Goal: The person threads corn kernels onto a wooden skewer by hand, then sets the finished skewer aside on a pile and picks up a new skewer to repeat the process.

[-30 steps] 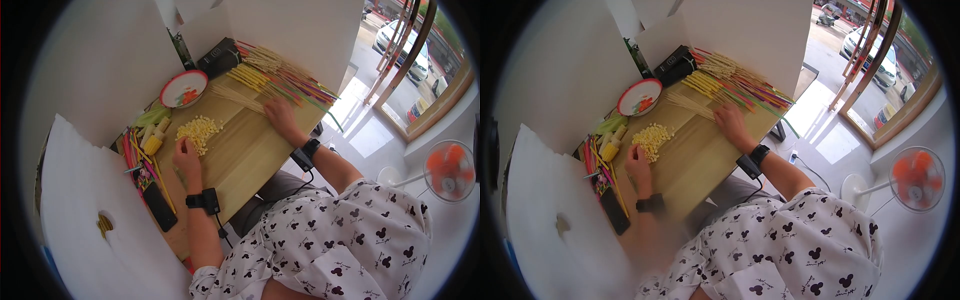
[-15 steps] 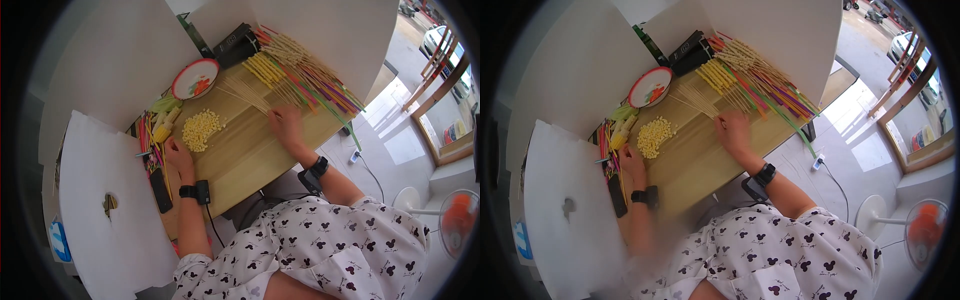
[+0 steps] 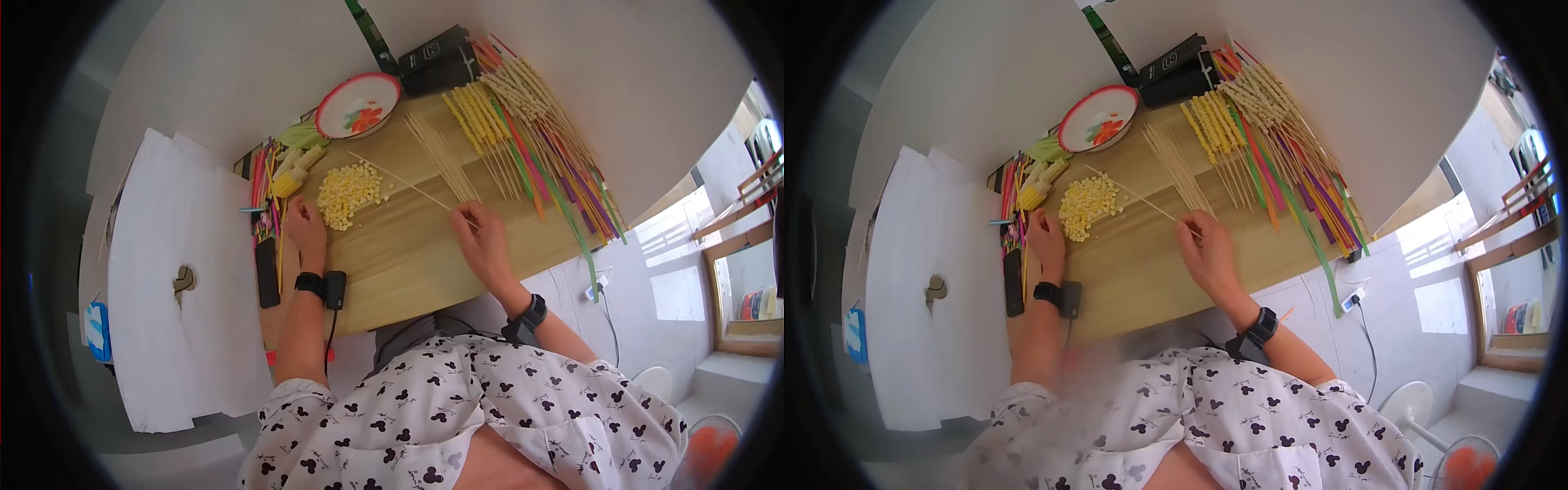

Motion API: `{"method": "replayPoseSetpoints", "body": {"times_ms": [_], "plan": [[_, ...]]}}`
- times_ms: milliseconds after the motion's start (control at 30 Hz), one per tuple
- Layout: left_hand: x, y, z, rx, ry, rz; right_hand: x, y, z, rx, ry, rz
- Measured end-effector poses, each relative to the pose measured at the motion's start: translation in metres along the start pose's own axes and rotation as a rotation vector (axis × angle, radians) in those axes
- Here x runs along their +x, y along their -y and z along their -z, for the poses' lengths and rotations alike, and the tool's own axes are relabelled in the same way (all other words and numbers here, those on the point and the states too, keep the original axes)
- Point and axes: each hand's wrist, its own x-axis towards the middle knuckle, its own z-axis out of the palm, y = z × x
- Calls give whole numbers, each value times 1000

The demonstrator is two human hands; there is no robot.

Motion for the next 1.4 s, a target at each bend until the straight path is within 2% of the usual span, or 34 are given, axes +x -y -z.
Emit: {"method": "replayPoseSetpoints", "body": {"times_ms": [33, 133, 367, 500, 567, 700, 767, 867, 933, 967, 1033, 1067, 1100, 1133, 1200, 1233, 1300, 1333, 1400], "plan": [[1, -2, 1, 27, -4, -24, 2, -1, 0, 119, 35, -72], [0, -6, 2, 59, 12, 5, 5, -3, 1, 115, 81, -162], [1, -9, 2, -34, -25, 89, 10, 7, 0, 11, 123, -102], [1, -11, 7, -60, 2, 116, 9, 4, -2, 29, 86, -102], [0, -15, 8, -173, 15, 145, 9, 8, -2, 23, 48, -100], [2, -8, 4, -165, 39, 51, 6, 12, -1, -3, -1, -50], [1, -4, 3, -225, 40, 105, 4, 15, -4, -27, -23, -14], [1, -2, 3, -274, 23, 80, 3, 28, -12, -36, -65, -22], [3, -7, 7, -347, 41, 87, 12, 40, -17, -51, 74, 35], [4, -7, 9, -403, 57, 114, 17, 51, -24, -58, 59, 48], [5, -9, 12, -470, 61, 123, 32, 74, -39, -33, 292, -135], [6, -14, 18, -548, 95, 195, 39, 75, -48, -39, 289, -126], [8, -19, 24, -624, 129, 267, 48, 72, -57, 22, 382, -192], [9, -21, 28, -632, 122, 261, 56, 68, -67, 83, 475, -258], [12, -28, 36, -899, 301, 364, 69, 57, -85, 59, 551, -268], [14, -33, 42, -902, 292, 357, 75, 49, -91, 38, 628, -284], [20, -38, 54, -1177, 386, 509, 84, 29, -100, 31, 666, -282], [18, -28, 48, -1178, 378, 507, 90, 24, -103, 23, 706, -289], [15, 0, 28, -1506, 338, 507, 101, 22, -105, 7, 667, -314]]}}
